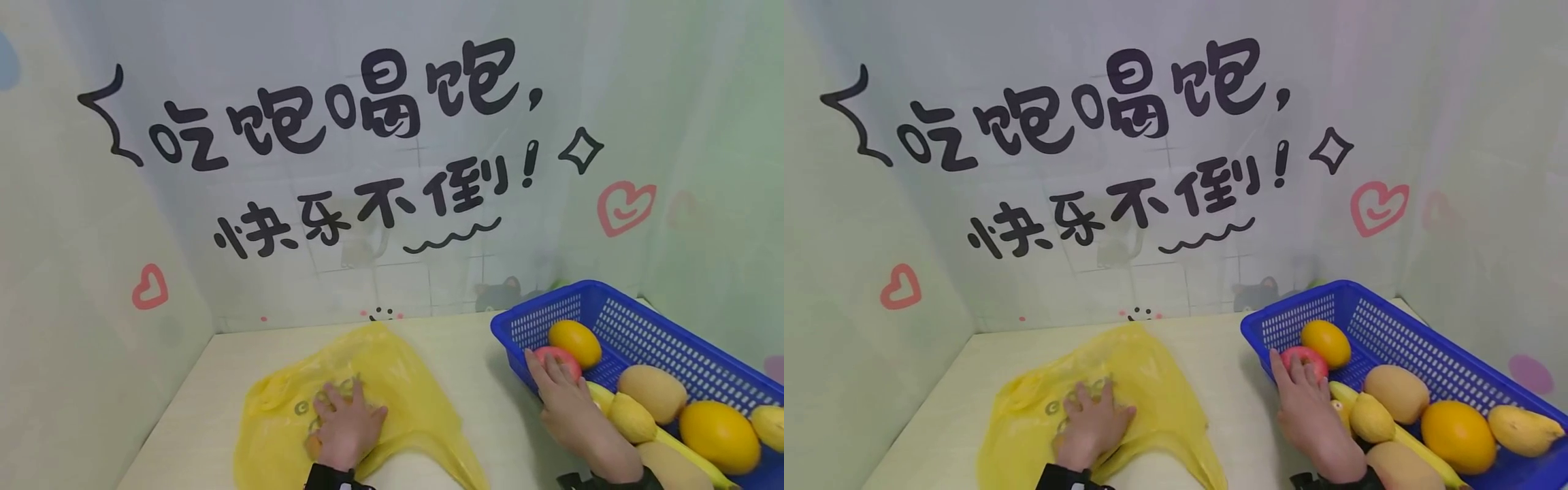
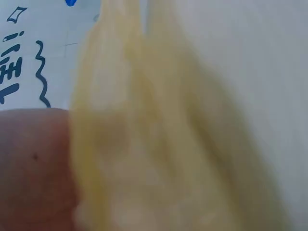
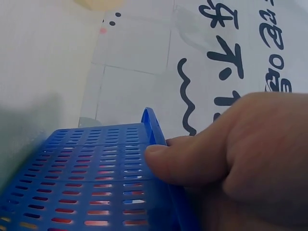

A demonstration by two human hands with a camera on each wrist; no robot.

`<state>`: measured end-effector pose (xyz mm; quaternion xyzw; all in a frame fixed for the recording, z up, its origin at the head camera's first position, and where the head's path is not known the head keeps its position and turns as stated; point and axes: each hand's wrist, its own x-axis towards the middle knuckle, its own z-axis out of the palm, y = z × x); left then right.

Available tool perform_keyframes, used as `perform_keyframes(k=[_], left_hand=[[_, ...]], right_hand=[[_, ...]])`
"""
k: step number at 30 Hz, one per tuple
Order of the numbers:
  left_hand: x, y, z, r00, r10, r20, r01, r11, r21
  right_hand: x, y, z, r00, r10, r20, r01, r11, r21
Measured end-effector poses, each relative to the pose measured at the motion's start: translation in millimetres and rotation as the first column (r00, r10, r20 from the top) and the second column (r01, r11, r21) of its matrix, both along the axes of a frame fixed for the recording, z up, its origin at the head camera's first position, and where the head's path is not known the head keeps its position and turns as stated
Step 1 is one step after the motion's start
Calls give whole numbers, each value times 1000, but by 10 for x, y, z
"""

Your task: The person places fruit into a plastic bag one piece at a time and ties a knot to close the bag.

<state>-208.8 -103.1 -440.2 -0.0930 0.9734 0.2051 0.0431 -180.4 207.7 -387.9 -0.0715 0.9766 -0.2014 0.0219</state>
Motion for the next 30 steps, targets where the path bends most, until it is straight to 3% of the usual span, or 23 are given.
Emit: perform_keyframes(k=[5, 8, 11, 14, 20, 22, 27, 30], left_hand=[[16, -86, 101, 996, -88, -4, 88, 991, 104], [33, -192, 203, 983, -181, 4, 178, 967, 184], [41, -301, 309, 957, -287, 37, 271, 935, 228], [32, -367, 378, 920, -384, 81, 360, 908, 216], [6, -386, 286, 861, -470, 196, 446, 882, 153], [0, -385, 227, 864, -454, 216, 433, 890, 142], [14, -361, 168, 911, -369, 186, 344, 927, 152], [30, -338, 184, 926, -341, 165, 323, 938, 122]], right_hand=[[2, -83, 15, 1000, -8, 11, 8, 1000, -17], [7, -118, 20, 1000, -12, 19, 12, 1000, -9], [4, -129, 29, 1000, -14, 13, 14, 1000, 8], [1, -124, 37, 1000, -14, 2, 14, 1000, 16], [6, -111, 33, 1000, -11, 1, 11, 1000, 10], [9, -115, 31, 1000, -11, 4, 11, 1000, 12], [11, -113, 27, 1000, 3, -16, -3, 999, 40], [9, -112, 33, 999, 16, -35, -14, 999, 53]])
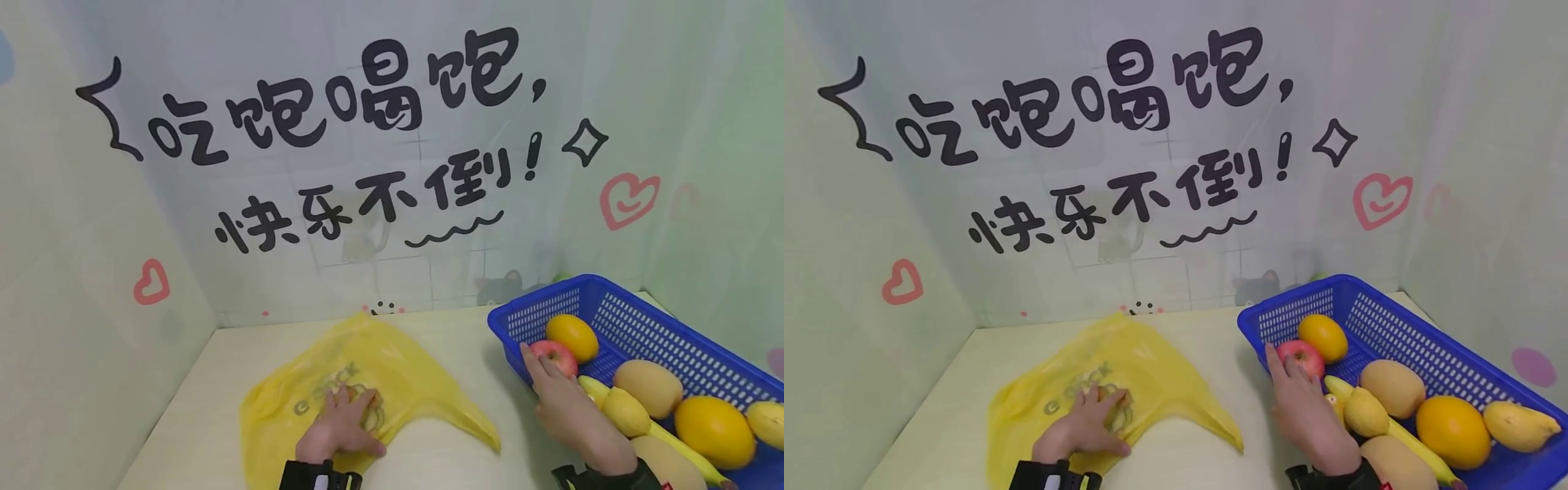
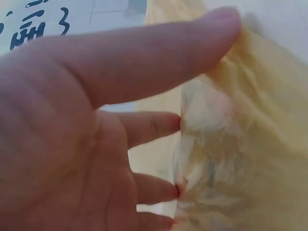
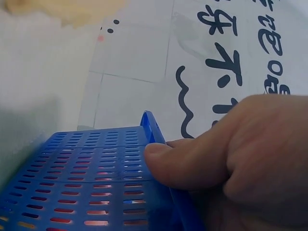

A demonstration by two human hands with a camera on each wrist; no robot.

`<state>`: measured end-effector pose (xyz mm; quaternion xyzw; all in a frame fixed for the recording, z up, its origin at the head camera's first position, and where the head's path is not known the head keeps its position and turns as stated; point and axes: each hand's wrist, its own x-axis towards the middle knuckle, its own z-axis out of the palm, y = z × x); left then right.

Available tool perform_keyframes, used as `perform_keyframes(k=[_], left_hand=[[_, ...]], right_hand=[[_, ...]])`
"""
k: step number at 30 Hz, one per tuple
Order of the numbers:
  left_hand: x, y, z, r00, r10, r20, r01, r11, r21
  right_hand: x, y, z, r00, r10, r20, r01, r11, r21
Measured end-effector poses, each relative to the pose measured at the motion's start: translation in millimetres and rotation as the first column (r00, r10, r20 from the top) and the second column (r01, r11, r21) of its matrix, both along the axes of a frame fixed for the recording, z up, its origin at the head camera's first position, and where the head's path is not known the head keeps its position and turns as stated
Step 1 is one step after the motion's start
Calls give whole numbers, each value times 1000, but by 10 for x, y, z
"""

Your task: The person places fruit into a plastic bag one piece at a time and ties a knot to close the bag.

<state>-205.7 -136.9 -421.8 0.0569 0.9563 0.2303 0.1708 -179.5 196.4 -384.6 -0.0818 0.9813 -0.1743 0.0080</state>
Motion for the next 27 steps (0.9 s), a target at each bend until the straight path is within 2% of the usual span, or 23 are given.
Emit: perform_keyframes(k=[7, 13, 17, 21, 23, 27], left_hand=[[53, 150, 30, 993, 109, -47, -109, 994, 5], [87, 248, 78, 987, 146, -71, -149, 988, -48], [134, 251, 133, 976, 206, -76, -208, 978, -18], [153, 289, 209, 970, 210, -122, -219, 974, -60], [148, 314, 231, 972, 192, -133, -205, 974, -99], [126, 358, 211, 985, 148, -91, -156, 983, -96]], right_hand=[[4, 23, -1, 1000, 9, 1, -9, 1000, -10], [-7, 12, 3, 1000, 8, 18, -8, 1000, -1], [-13, 9, -3, 1000, 5, 12, -5, 1000, -12], [-24, 25, 2, 1000, -16, -11, 16, 999, -51], [-29, 31, 2, 999, -27, -19, 26, 997, -68], [-25, 22, -15, 999, -42, -20, 40, 997, -64]])
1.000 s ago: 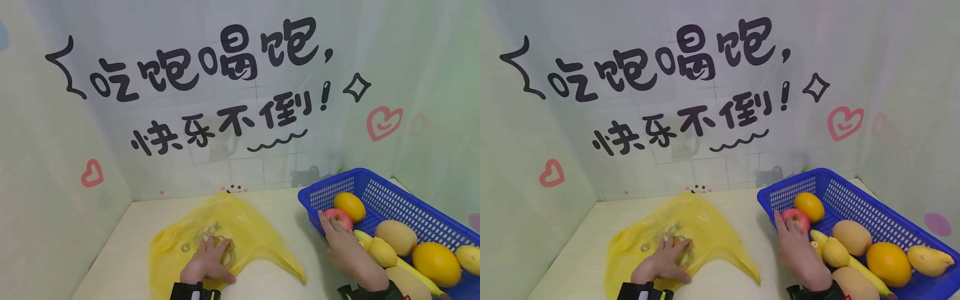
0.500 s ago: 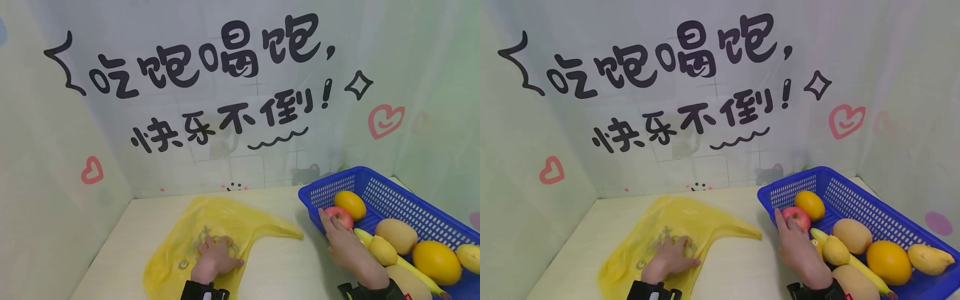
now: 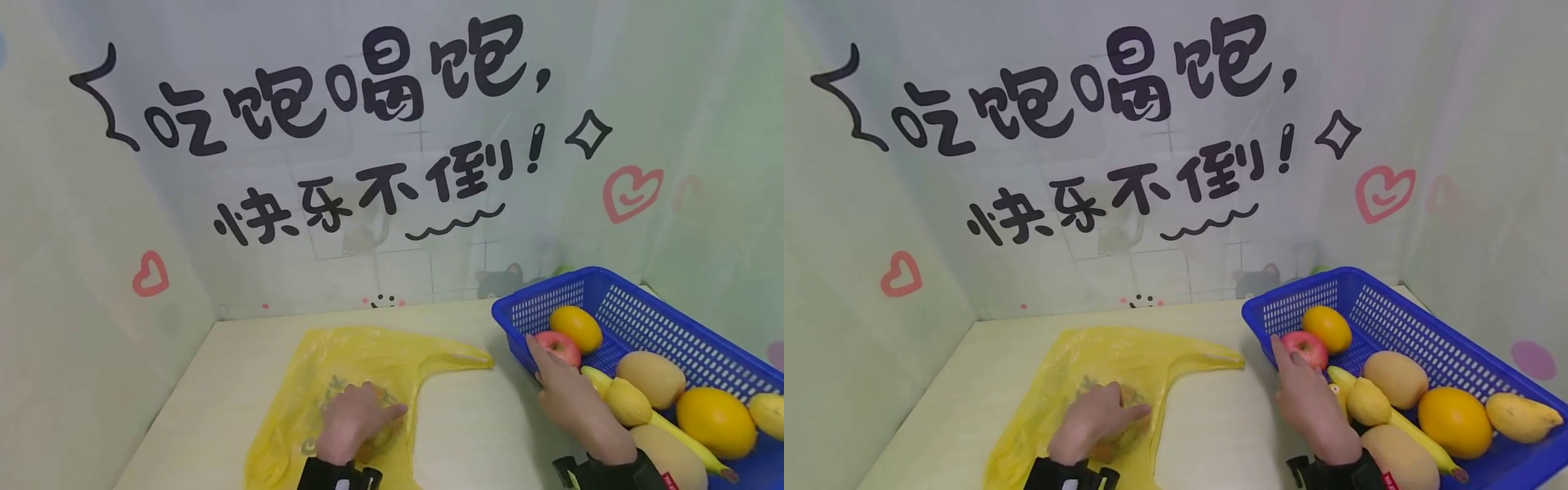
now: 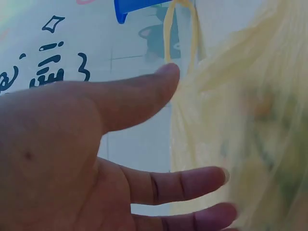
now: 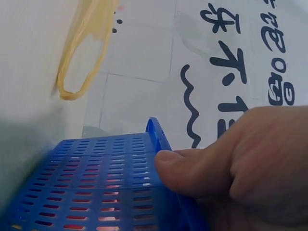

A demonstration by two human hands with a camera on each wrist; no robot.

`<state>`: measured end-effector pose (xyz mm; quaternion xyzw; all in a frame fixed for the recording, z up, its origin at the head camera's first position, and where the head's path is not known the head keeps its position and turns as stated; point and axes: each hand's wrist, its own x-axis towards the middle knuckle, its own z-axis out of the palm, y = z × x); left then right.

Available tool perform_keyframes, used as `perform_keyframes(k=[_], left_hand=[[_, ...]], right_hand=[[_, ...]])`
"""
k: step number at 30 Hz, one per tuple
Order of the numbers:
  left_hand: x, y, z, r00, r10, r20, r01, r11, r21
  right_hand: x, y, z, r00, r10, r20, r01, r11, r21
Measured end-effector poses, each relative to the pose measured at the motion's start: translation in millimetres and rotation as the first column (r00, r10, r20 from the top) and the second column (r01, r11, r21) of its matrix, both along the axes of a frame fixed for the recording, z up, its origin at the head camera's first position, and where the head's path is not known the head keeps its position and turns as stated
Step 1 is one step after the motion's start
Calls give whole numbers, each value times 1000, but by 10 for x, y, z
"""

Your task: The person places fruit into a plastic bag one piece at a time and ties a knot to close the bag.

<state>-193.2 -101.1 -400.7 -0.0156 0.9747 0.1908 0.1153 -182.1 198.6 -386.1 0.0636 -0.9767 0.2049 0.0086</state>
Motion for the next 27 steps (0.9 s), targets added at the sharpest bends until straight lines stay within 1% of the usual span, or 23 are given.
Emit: perform_keyframes(k=[2, 4, 8, 11, 13, 14, 16, 18, 20, 23, 25, 27], left_hand=[[-5, 33, -35, 1000, -10, 29, 9, 999, 31], [-6, 69, -88, 999, 9, 37, -11, 999, 52], [6, 137, -172, 997, 77, 25, -79, 996, 47], [5, 166, -191, 996, 82, 24, -82, 996, 26], [5, 172, -196, 998, 56, 22, -57, 998, 24], [9, 174, -196, 999, 32, 12, -32, 999, 18], [13, 178, -202, 1000, -13, -20, 14, 999, 41], [12, 187, -214, 994, -72, -80, 78, 994, 76], [4, 200, -224, 981, -122, -150, 138, 985, 106], [-12, 220, -234, 965, -153, -213, 187, 971, 146], [-22, 227, -233, 963, -157, -220, 194, 967, 163], [-38, 229, -231, 967, -155, -205, 197, 959, 206]], right_hand=[[3, -1, -9, 1000, -6, 1, 6, 1000, 5], [9, -6, -21, 1000, -11, -6, 11, 1000, 14], [23, -28, -47, 999, -13, -29, 15, 999, 38], [33, -52, -57, 999, -4, -44, 7, 998, 56], [40, -66, -54, 999, 5, -48, -2, 998, 61], [43, -72, -51, 999, 10, -47, -7, 998, 61], [49, -82, -41, 999, 20, -45, -17, 998, 61], [55, -90, -32, 999, 24, -41, -22, 998, 57], [61, -98, -24, 999, 24, -40, -22, 998, 54], [65, -113, -18, 999, 21, -41, -19, 999, 51], [69, -124, -17, 999, 21, -41, -19, 998, 51], [73, -132, -17, 999, 20, -40, -18, 998, 57]])
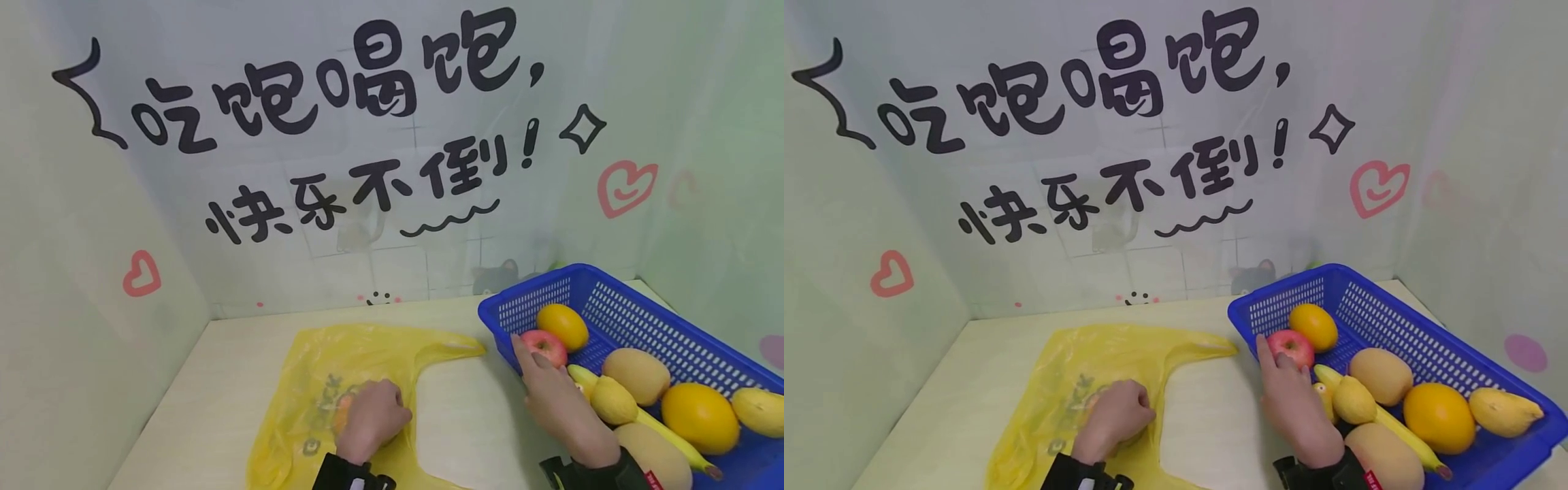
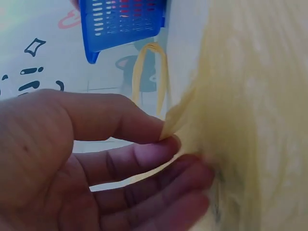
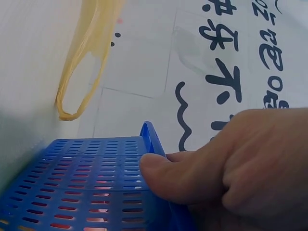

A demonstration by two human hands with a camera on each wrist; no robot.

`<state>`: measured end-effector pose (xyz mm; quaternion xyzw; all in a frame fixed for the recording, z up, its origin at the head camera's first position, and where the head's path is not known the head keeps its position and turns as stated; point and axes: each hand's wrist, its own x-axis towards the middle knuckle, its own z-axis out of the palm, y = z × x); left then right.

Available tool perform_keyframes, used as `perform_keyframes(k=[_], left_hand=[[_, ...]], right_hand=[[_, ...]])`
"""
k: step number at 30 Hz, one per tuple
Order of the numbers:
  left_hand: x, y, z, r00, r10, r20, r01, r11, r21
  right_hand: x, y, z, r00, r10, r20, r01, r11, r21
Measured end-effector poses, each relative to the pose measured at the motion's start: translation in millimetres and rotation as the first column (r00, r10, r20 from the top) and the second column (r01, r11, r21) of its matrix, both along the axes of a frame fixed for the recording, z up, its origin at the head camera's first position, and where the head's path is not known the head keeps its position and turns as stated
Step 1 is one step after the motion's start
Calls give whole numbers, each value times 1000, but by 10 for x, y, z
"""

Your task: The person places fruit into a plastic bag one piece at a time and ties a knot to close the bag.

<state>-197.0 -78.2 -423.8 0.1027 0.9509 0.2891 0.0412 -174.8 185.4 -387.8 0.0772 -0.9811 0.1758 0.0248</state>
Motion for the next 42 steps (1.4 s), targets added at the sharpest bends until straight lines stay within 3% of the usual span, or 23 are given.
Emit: perform_keyframes(k=[7, 10, 14, 17, 19, 24, 27, 32, 34, 37, 39, 42], left_hand=[[-30, -55, 70, 991, 5, 131, -33, 977, 209], [-31, -63, 106, 985, 0, 174, -43, 969, 242], [-29, -63, 135, 981, -39, 191, -5, 975, 221], [-29, -59, 142, 983, -59, 175, 24, 981, 194], [-34, -46, 141, 986, -40, 164, 9, 983, 186], [-34, 5, 136, 996, 75, 50, -83, 979, 188], [-29, 37, 127, 989, 145, -20, -138, 970, 199], [-40, 40, 119, 976, 217, -21, -203, 937, 286], [-35, 20, 135, 976, 216, -15, -200, 925, 322], [-17, -12, 184, 979, 205, 2, -192, 911, 364], [2, -33, 232, 980, 198, 6, -185, 905, 382], [39, -73, 330, 985, 173, 20, -166, 902, 398]], right_hand=[[10, -22, 3, 1000, 1, -5, 0, 1000, 11], [11, -19, 4, 1000, 0, -4, 0, 1000, 11], [8, -21, 11, 1000, 2, -2, -2, 1000, 14], [11, -25, 14, 1000, 5, -7, -5, 1000, 17], [15, -22, 11, 1000, 8, -16, -8, 1000, 18], [15, -19, 11, 1000, 12, -25, -12, 1000, 18], [17, -29, 13, 1000, 3, -24, -2, 1000, 27], [38, -108, -28, 991, -5, -136, 14, 998, 62], [31, -161, -45, 974, 44, -224, -34, 998, 49], [20, -255, -43, 937, 189, -293, -201, 980, -12], [10, -316, -45, 891, 327, -315, -348, 938, -11], [5, -406, -54, 835, 491, -249, -510, 860, -15]])
